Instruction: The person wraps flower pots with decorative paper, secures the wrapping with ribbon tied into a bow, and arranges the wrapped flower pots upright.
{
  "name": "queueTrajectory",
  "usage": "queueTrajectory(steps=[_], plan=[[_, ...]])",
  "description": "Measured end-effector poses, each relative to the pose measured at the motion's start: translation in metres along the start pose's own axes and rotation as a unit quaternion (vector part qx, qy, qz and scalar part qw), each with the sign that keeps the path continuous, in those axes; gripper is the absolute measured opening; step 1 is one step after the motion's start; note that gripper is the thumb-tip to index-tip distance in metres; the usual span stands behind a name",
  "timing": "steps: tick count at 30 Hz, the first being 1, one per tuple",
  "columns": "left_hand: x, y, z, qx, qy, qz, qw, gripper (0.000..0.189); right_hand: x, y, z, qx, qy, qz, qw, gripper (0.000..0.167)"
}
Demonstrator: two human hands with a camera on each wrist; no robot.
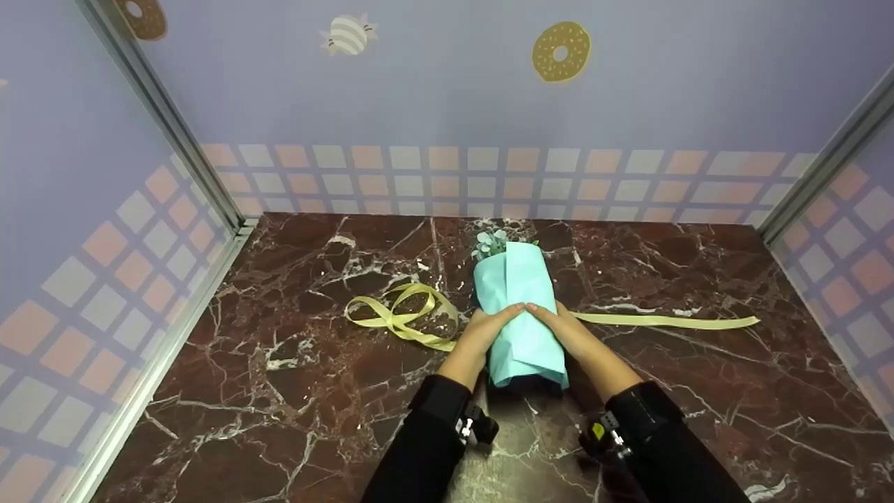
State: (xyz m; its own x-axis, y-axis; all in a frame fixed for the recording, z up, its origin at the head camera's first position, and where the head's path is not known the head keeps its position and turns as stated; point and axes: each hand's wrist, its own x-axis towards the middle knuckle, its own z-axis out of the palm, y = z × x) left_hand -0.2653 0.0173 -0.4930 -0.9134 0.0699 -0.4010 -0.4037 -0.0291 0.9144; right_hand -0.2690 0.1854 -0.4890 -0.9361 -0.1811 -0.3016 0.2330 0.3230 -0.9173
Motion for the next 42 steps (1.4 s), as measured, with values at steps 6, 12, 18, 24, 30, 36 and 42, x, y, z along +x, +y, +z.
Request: queueTrajectory(steps=[6, 12, 18, 24, 30, 36, 42], plan=[[0.001, 0.005, 0.005, 0.017, 0.012, -0.02, 0.9996, 0.091, 0.001, -0.007, -0.001, 0.019, 0.017, 0.032, 0.9992, 0.094], [0.005, 0.008, 0.003, 0.027, 0.005, -0.035, 0.999, 0.099, 0.002, -0.009, -0.001, 0.028, 0.031, 0.057, 0.9975, 0.099], [0.005, 0.014, -0.004, 0.072, -0.021, -0.065, 0.9951, 0.106, 0.003, -0.011, -0.001, 0.014, 0.039, 0.067, 0.9969, 0.1], [0.005, 0.015, -0.013, 0.105, -0.027, -0.039, 0.9934, 0.102, 0.006, -0.013, -0.001, 0.028, 0.03, 0.066, 0.997, 0.099], [0.002, 0.014, -0.024, 0.091, -0.013, 0.008, 0.9958, 0.084, 0.005, -0.011, -0.003, 0.036, 0.032, 0.081, 0.9955, 0.096], [-0.002, 0.022, -0.043, 0.058, 0.072, 0.057, 0.9941, 0.062, 0.005, -0.01, -0.001, 0.031, 0.042, 0.091, 0.9945, 0.098], [-0.003, 0.034, -0.078, 0.155, 0.154, 0.149, 0.9642, 0.039, 0.002, -0.01, -0.003, 0.017, 0.052, 0.094, 0.9941, 0.101]])
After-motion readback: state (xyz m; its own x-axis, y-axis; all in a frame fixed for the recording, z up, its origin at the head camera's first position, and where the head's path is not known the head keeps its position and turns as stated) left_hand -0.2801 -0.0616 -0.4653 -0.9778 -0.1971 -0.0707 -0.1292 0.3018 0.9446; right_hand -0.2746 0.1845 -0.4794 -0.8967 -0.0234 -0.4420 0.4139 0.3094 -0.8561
